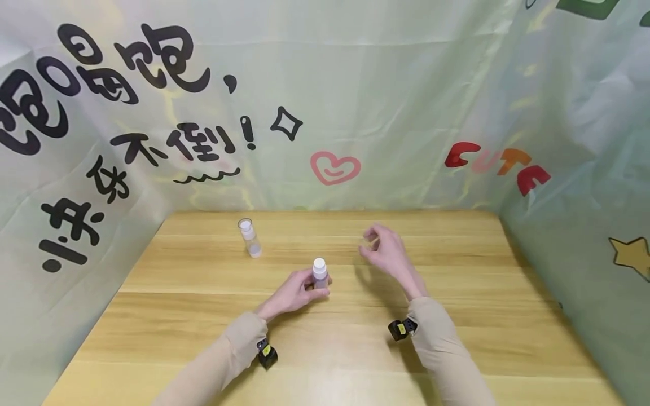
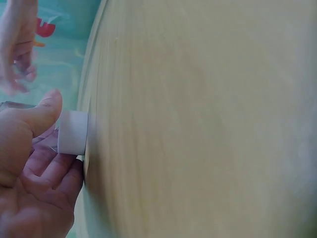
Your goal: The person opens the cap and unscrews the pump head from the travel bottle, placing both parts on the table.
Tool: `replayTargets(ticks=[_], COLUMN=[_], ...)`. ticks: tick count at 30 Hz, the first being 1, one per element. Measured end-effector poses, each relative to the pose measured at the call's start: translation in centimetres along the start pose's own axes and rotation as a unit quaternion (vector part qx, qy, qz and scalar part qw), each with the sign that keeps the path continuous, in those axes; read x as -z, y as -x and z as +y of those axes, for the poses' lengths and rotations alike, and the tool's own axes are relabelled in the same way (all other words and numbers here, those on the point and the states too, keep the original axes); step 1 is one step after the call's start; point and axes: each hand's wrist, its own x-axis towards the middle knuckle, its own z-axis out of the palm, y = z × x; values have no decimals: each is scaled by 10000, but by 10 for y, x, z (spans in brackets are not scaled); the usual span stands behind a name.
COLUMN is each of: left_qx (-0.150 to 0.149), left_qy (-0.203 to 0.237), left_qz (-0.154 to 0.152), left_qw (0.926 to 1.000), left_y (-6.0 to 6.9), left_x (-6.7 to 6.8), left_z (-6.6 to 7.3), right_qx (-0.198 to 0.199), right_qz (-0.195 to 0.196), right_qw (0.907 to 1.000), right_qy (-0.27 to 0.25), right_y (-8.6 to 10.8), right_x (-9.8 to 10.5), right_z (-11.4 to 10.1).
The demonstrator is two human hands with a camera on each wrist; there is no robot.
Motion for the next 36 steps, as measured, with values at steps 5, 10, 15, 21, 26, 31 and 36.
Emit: replayTargets(ticks=[5, 10, 15, 21, 26, 31, 36], left_qx=[-50, 26, 37, 43, 54, 36, -10], left_qy=[79, 91, 99, 133, 96, 81, 70], left_qz=[50, 38, 71, 99, 109, 107, 121], left_qw=[9999, 9999, 9999, 9999, 9999, 9999, 9999], left_y=[1, 1, 2, 2, 1, 1, 1], left_x=[-1, -2, -2, -2, -2, -2, -2], left_z=[0, 1, 1, 1, 1, 1, 0], right_qx=[-427, -763, -800, -642, -580, -514, -160], right_qz=[-427, -645, -755, -762, -769, -729, -241], right_qw=[9958, 9913, 9878, 9857, 9852, 9859, 9853], right_qy=[690, 855, 1107, 1362, 1421, 1414, 1681], right_y=[2, 6, 7, 7, 8, 10, 12], right_x=[6, 10, 10, 7, 5, 4, -1], right_z=[18, 33, 43, 49, 52, 53, 45])
